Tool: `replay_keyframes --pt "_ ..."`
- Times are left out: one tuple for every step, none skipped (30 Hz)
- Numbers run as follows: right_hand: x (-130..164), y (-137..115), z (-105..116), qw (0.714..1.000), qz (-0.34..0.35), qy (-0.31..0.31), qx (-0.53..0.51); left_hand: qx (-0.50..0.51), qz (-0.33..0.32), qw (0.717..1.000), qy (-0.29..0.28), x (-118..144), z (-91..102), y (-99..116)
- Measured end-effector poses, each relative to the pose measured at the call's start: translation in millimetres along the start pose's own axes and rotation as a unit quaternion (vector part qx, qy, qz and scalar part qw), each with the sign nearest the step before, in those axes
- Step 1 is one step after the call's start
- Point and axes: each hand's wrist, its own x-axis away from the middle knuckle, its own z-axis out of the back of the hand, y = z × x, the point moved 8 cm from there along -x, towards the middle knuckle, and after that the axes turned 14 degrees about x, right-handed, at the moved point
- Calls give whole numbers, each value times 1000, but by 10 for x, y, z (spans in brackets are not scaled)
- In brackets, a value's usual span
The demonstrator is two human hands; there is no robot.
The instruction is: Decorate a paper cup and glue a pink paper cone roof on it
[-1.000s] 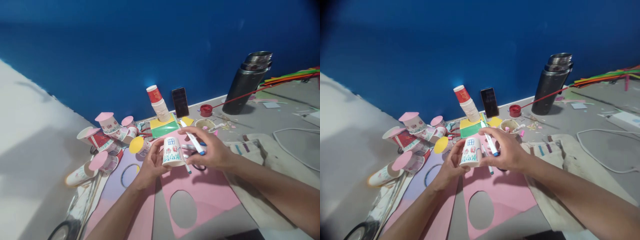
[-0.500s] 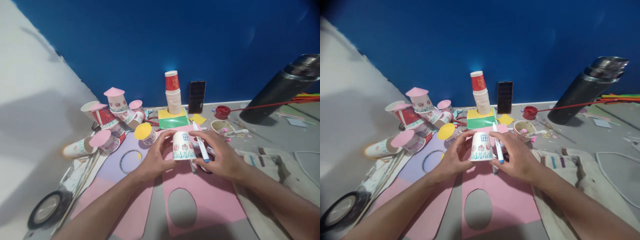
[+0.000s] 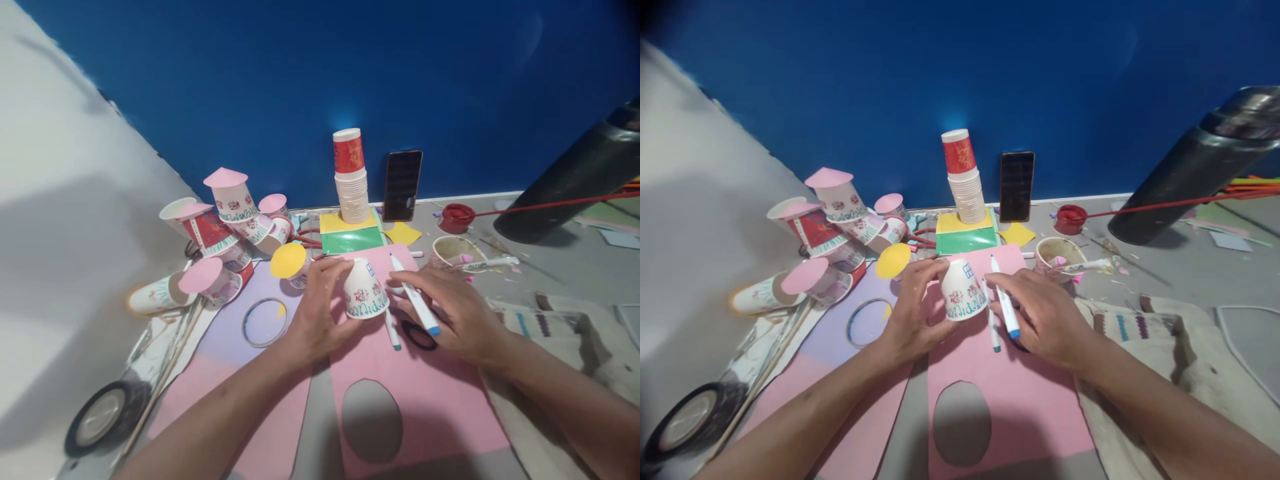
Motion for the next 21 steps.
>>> replay_keyframes --pt "2 -14 39 1000 9 20 -7 -3 -2 1000 -2 -1 -7 7" --pt "6 -24 81 999 18 42 -12 -4 -2 1000 -4 -2 -12 8" --pt "12 -26 120 998 24 63 -14 -6 -1 1000 -3 -1 -15 4" --pt "18 -16 150 996 23 82 -12 -10 0 1000 -1 1 -14 -5" --pt "22 4 163 996 18 92 -8 -15 0 1000 2 4 -12 -17" --pt "26 25 161 995 13 97 -2 -21 -1 1000 4 9 -9 -31" --pt "26 48 140 996 6 93 7 -26 0 1000 6 14 -7 -48" --pt "24 68 98 997 1 79 17 -29 2 1000 7 20 -5 -65" --pt "22 82 47 998 -3 62 28 -27 3 1000 7 24 -4 -77" --pt "20 93 -13 998 -5 41 37 -21 5 1000 6 27 -5 -84" --pt "19 100 -71 999 -7 23 44 -10 7 1000 6 28 -7 -85" --pt "19 105 -125 999 -8 6 49 5 15 1000 7 27 -6 -86" --pt "19 109 -172 999 -11 -7 51 23 28 999 11 25 -1 -91" --pt "21 111 -209 998 -13 -15 52 43 47 998 15 23 3 -101" --pt "24 116 -242 998 -16 -23 53 63 70 995 19 22 7 -117" --pt "29 123 -269 998 -20 -29 55 81 92 992 21 23 6 -131" --pt "36 131 -291 997 -24 -34 59 95 107 989 21 24 3 -137" --pt "44 139 -310 997 -26 -40 63 104 114 988 18 24 -1 -134" --pt "53 146 -329 996 -27 -46 69 108 114 987 15 22 -4 -124" --pt "62 149 -346 995 -25 -54 75 107 111 988 13 20 -5 -114" --pt "70 147 -359 995 -22 -60 79 104 110 988 11 20 -4 -110"
